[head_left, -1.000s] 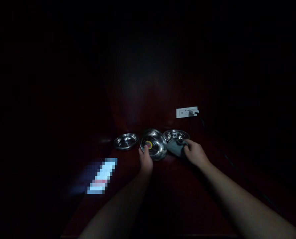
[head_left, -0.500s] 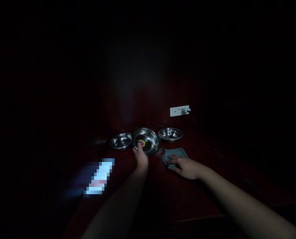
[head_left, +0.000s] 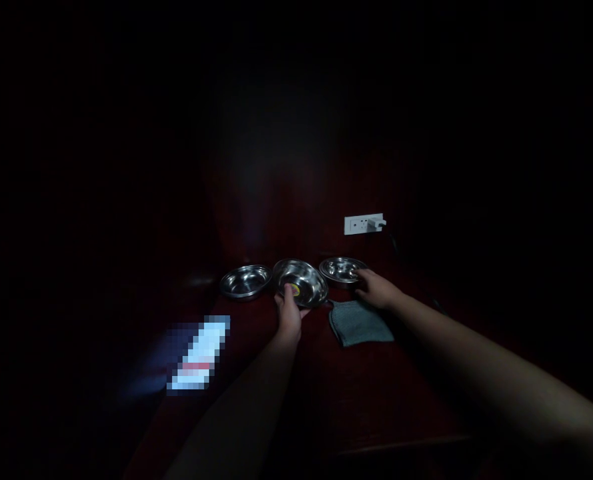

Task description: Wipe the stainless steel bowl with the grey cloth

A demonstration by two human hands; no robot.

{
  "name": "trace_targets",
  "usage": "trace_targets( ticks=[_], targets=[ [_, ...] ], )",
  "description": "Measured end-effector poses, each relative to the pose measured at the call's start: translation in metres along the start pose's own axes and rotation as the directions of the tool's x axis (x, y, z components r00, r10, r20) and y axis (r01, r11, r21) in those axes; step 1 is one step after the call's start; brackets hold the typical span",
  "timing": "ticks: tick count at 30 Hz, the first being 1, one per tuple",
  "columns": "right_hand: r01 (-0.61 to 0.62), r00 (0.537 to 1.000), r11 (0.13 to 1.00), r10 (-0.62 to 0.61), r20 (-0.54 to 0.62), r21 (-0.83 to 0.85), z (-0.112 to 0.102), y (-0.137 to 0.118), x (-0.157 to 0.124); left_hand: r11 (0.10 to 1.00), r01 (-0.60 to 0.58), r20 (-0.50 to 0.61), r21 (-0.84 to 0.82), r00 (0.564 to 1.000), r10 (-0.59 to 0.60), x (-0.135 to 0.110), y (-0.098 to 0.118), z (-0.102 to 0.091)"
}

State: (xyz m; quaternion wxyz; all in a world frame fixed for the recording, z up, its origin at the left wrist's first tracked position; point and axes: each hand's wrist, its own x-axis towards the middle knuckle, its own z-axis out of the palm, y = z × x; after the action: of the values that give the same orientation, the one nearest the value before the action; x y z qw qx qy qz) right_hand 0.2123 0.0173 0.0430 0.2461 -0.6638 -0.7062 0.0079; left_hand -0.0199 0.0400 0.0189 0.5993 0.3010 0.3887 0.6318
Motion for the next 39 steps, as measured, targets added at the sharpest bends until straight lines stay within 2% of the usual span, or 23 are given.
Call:
trace_targets(
  ticks=[5, 12, 27, 34, 39],
  targets=[
    [-0.002, 0.999, 0.999, 0.004, 0.038, -0.042, 0.019, 0.014, 0.019, 1.000, -0.004, 0.014, 0.031, 1.000, 0.003, 0.002, -0.002, 0.000],
    [-0.016, 0.999, 0.997, 0.019, 0.036, -0.071, 0.025, 0.019, 0.031, 0.999, -0.013, 0.007, 0.044, 1.000, 0.012, 0.005, -0.004, 0.000],
    [0.019, 1.000, 0.999, -0.019, 0.007, -0.038, 0.020, 0.014, 0.030, 0.999, 0.001, 0.008, 0.034, 1.000, -0.001, 0.010, -0.004, 0.001],
    [-0.010, 1.000, 0.999, 0.009, -0.029, -0.038, 0.011, 0.017, 0.029, 0.999, 0.008, 0.047, 0.053, 0.999, -0.011, 0.014, -0.007, -0.001],
    [0.013, 1.000, 0.999, -0.013, -0.019, -0.039, 0.006, 0.017, 0.028, 0.999, 0.005, 0.048, 0.054, 0.999, -0.007, 0.013, -0.006, -0.001]
  ],
)
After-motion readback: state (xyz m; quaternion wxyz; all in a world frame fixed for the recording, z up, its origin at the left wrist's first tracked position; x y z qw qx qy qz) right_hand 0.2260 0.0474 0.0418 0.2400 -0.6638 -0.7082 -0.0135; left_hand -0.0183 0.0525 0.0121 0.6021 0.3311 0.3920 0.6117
